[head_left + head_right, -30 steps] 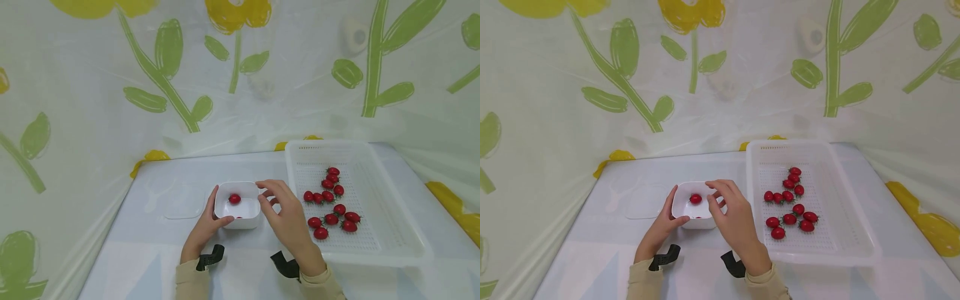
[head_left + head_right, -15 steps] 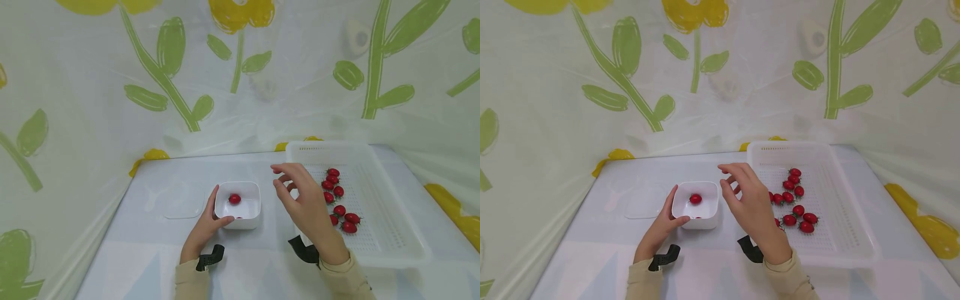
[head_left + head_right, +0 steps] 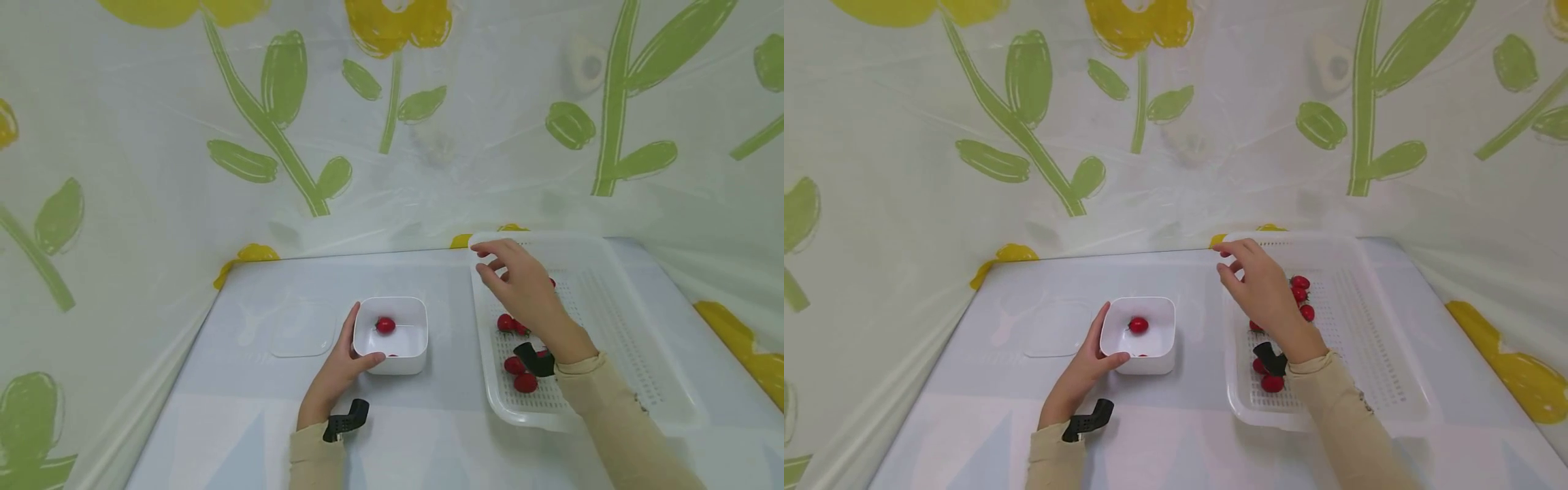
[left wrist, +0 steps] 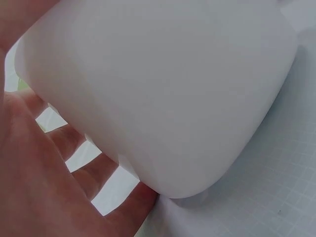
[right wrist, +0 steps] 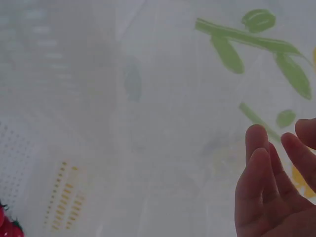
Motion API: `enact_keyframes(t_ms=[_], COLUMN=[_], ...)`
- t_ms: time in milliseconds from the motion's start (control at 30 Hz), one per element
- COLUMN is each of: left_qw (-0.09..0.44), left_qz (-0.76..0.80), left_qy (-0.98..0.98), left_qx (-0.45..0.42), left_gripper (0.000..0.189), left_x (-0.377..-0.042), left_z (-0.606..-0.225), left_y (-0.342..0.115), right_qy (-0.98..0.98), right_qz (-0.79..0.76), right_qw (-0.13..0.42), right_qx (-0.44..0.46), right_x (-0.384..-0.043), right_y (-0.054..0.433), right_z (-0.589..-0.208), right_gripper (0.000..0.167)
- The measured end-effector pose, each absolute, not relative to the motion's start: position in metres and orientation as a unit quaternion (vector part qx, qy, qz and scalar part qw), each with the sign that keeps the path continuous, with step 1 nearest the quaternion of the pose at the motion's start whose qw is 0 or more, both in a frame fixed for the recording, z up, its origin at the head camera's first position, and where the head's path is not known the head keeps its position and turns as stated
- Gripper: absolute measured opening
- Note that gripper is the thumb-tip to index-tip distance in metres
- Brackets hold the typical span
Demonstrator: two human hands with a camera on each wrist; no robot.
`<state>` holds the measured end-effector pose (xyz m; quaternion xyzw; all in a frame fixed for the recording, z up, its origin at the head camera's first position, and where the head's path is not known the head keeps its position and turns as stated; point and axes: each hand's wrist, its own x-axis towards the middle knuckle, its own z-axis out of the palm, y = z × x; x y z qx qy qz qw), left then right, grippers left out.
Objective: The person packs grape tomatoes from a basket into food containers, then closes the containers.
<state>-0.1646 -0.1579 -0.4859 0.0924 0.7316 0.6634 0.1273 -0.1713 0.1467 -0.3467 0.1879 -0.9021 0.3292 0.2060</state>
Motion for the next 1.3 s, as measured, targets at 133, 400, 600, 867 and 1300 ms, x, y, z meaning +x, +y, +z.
enact_keyframes(t_ms=[133,400,600,867,1300], left_qw=[0.130,0.137,0.142,0.133,0.149], left_qz=[0.662,0.666,0.673,0.675,0.672], left_qy=[0.732,0.728,0.720,0.719,0.718], left_qx=[0.092,0.092,0.097,0.099,0.101], left_gripper=[0.094,0.094,0.095,0.092,0.097], left_x=[-0.163,-0.162,-0.161,-0.163,-0.152], left_z=[-0.482,-0.479,-0.479,-0.486,-0.461], left_y=[-0.158,-0.157,-0.157,-0.157,-0.154], right_qy=[-0.918,-0.938,-0.939,-0.925,-0.919], right_qz=[0.329,0.336,0.334,0.371,0.377], right_qw=[0.150,0.022,-0.038,-0.073,-0.113], right_qx=[0.160,0.088,0.067,0.033,-0.004], right_x=[-0.184,-0.206,-0.215,-0.222,-0.231], right_y=[0.168,0.209,0.237,0.258,0.280], right_z=[-0.358,-0.382,-0.395,-0.411,-0.428], right_gripper=[0.032,0.039,0.044,0.043,0.047])
